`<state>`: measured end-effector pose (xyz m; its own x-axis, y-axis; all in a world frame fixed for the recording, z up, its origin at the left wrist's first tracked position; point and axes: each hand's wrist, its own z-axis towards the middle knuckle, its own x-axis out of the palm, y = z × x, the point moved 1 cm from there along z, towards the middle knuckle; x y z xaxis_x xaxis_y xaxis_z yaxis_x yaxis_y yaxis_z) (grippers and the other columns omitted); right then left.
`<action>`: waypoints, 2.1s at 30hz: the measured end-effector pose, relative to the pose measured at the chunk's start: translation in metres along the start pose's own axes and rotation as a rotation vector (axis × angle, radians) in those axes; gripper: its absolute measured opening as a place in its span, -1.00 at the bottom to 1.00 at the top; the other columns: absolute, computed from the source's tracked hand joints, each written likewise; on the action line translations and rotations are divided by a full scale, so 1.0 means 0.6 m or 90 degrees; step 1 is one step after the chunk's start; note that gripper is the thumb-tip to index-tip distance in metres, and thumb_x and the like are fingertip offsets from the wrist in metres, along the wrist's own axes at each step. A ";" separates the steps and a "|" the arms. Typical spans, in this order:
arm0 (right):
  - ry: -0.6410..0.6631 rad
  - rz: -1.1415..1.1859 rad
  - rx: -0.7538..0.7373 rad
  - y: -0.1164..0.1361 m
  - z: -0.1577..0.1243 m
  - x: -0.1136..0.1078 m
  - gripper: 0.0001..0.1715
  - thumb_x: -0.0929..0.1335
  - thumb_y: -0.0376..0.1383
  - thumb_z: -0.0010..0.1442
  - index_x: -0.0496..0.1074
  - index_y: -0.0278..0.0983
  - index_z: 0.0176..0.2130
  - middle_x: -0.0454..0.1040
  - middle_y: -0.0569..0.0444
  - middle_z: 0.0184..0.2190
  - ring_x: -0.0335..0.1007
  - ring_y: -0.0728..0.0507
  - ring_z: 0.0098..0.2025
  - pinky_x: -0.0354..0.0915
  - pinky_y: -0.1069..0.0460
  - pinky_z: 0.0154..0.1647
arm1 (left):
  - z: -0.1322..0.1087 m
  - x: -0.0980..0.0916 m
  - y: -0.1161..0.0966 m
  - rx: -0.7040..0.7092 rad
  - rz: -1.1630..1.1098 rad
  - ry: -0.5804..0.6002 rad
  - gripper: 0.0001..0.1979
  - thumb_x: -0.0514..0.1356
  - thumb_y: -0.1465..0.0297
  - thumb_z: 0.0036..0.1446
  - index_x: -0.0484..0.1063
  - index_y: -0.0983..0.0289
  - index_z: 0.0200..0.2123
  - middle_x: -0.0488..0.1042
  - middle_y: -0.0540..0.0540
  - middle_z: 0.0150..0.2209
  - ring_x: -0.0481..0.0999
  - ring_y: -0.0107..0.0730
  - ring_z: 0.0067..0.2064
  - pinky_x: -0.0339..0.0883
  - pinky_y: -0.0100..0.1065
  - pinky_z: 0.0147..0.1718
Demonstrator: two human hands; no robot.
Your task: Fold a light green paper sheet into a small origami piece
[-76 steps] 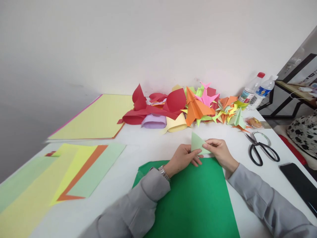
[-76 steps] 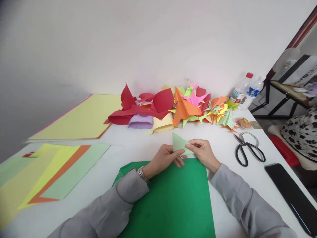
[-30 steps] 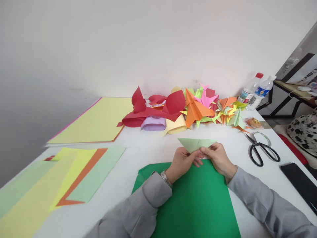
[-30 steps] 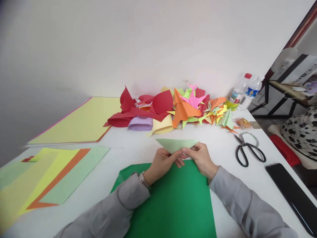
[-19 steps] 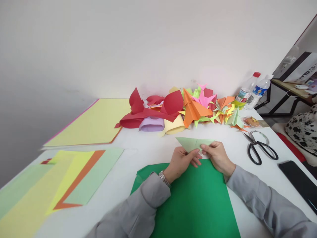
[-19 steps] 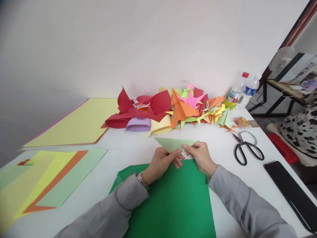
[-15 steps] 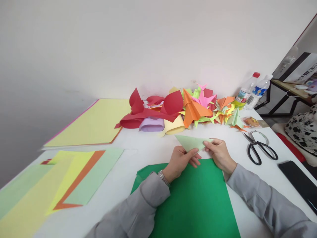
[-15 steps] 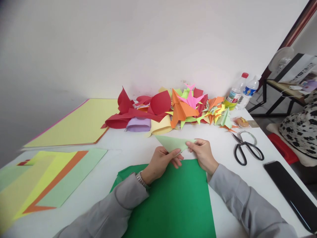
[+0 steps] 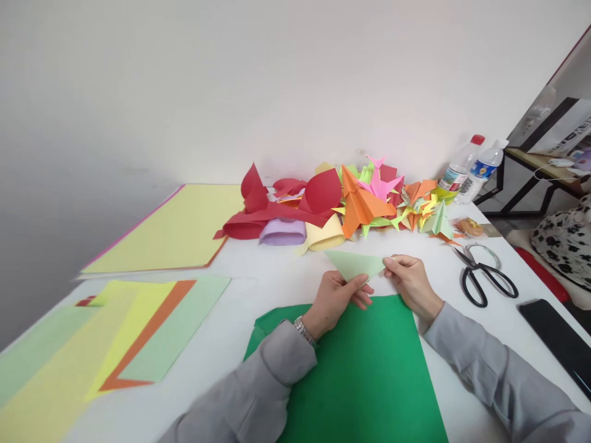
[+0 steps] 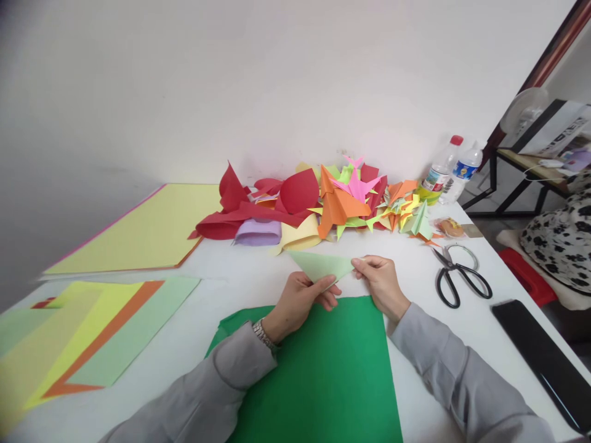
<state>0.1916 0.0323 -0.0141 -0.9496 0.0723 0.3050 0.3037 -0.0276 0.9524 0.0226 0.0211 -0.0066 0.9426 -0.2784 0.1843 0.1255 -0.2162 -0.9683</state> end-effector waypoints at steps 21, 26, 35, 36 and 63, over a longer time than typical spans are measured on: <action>0.064 0.102 0.063 0.014 -0.004 0.008 -0.76 0.52 -0.17 -0.06 0.54 -0.30 -0.51 0.40 0.14 -0.59 0.29 0.02 -0.48 0.29 0.10 -0.37 | -0.001 0.000 0.004 0.041 0.038 -0.035 -0.67 0.28 0.20 -0.02 0.56 0.40 -0.54 0.54 0.15 -0.64 0.52 -0.36 -0.61 0.44 -0.40 -0.60; 0.068 0.142 0.075 0.008 -0.002 0.005 -0.79 0.51 -0.20 -0.04 0.54 -0.31 -0.46 0.44 0.12 -0.53 0.34 0.00 -0.46 0.32 0.06 -0.34 | -0.001 0.001 0.002 0.044 0.042 -0.032 -0.66 0.27 0.19 -0.01 0.56 0.40 -0.55 0.54 0.15 -0.64 0.51 -0.36 -0.61 0.44 -0.40 -0.59; 0.098 0.195 0.111 0.010 0.001 -0.001 -0.57 0.39 -0.02 0.10 0.55 -0.32 -0.25 0.52 0.05 -0.56 0.45 -0.07 -0.45 0.35 0.01 -0.30 | -0.002 0.000 0.001 0.044 0.045 -0.034 -0.66 0.26 0.19 0.01 0.55 0.40 -0.53 0.54 0.16 -0.62 0.50 -0.37 -0.61 0.44 -0.40 -0.59; 0.096 0.185 0.107 0.010 0.000 0.000 -0.56 0.39 0.00 0.09 0.55 -0.32 -0.26 0.52 0.05 -0.57 0.44 -0.07 -0.46 0.35 0.02 -0.31 | -0.003 0.000 0.000 0.042 0.043 -0.033 -0.66 0.26 0.19 0.01 0.55 0.40 -0.53 0.54 0.16 -0.63 0.50 -0.38 -0.62 0.44 -0.40 -0.59; 0.144 -0.140 0.086 -0.009 -0.016 0.011 -0.69 0.52 -0.17 -0.11 0.50 -0.34 -0.62 0.45 0.11 -0.69 0.19 0.04 -0.65 0.05 0.10 -0.60 | -0.004 0.007 0.001 0.030 0.024 0.024 -0.72 0.30 0.26 -0.06 0.51 0.41 -0.57 0.50 0.12 -0.65 0.46 -0.41 -0.65 0.38 -0.42 -0.66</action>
<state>0.1828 0.0232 -0.0171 -0.9820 -0.1615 0.0975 0.0824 0.0982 0.9918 0.0260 0.0178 -0.0060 0.9346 -0.3215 0.1524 0.1049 -0.1602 -0.9815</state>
